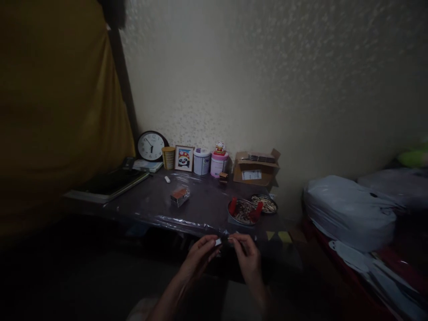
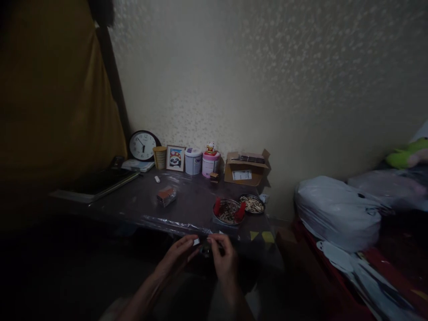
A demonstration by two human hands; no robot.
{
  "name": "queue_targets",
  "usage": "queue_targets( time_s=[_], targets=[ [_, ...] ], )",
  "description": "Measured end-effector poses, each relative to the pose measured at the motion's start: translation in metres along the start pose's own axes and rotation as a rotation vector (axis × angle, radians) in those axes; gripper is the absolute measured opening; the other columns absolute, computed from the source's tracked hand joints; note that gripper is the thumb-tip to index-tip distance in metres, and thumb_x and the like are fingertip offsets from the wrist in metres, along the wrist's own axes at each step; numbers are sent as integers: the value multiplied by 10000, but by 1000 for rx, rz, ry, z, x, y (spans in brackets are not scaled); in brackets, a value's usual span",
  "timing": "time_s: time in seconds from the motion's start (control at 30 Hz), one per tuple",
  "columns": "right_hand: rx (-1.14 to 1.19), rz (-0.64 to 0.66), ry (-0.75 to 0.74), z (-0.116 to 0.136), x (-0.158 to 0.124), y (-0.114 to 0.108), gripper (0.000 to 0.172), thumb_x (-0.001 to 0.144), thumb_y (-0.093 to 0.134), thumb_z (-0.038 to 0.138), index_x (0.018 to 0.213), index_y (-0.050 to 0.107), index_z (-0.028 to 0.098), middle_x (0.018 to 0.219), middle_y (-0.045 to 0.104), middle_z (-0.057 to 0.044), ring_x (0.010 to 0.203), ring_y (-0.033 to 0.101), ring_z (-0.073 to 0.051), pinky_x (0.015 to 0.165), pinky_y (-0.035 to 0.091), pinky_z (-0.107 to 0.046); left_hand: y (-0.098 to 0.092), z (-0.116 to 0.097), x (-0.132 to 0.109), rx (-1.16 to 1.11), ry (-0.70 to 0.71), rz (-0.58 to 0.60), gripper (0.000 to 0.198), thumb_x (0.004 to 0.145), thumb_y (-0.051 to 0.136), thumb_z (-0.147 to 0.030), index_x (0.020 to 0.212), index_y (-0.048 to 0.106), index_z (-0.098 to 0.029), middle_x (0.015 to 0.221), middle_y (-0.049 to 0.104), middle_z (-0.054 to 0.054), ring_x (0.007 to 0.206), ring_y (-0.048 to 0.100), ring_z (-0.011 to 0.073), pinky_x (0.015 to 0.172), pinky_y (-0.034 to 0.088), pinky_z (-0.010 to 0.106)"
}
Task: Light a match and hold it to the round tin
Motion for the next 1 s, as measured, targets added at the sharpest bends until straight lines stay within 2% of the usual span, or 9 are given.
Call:
queue_targets(
  time_s=[0.13,0.2,0.33,0.43,0.6,0.77,1.0],
  targets=[
    [-168,49,-219,15,-8,7,86,819,560,252,822,641,226,832,707,-28,818,660,-178,771,505,-279,2,0,-2,-4,-6,-16,187,647,750,-208,821,707,-157,852,725,46,849,644,168,833,461,272],
    [-184,69,-262,19,-9,9,99,825,549,235,835,647,237,848,709,-26,813,661,-177,765,507,-275,4,0,-2,-4,-7,-10,216,631,762,-209,832,709,-150,866,729,55,857,646,174,838,460,274],
    [-188,66,-193,15,-8,7,98,812,574,238,862,656,256,850,712,-24,809,661,-195,756,507,-290,7,-2,-3,12,-3,12,237,629,763,-214,849,706,-144,906,727,71,901,641,192,883,441,296],
    [-195,70,-162,12,-8,7,124,803,585,251,897,665,264,870,715,-23,812,661,-206,755,505,-302,5,-3,-2,20,1,-7,232,614,773,-222,824,704,-156,886,727,62,877,645,191,860,447,300],
    [-172,108,-204,15,-8,9,146,813,562,234,881,685,276,892,710,-23,845,652,-208,796,496,-309,-1,1,1,49,1,-16,236,618,770,-255,821,690,-164,865,718,59,836,644,184,814,446,297],
    [-185,116,-240,17,-8,10,156,815,559,215,885,682,279,896,707,-18,853,652,-201,800,497,-304,-7,2,4,80,22,-67,273,566,797,-281,788,689,-163,788,711,42,746,630,161,757,438,279],
    [-161,105,-202,13,-7,9,133,812,569,248,859,691,271,883,713,-24,847,657,-212,803,501,-315,-9,5,8,58,11,-67,327,516,822,-304,776,688,-157,741,709,43,677,626,155,693,429,267]
  ],
)
Point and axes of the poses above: each hand's wrist, its own x-axis towards the middle knuckle, its own y-axis out of the palm, z = x × y, the point moved 8 cm from there along x, towards the middle knuckle
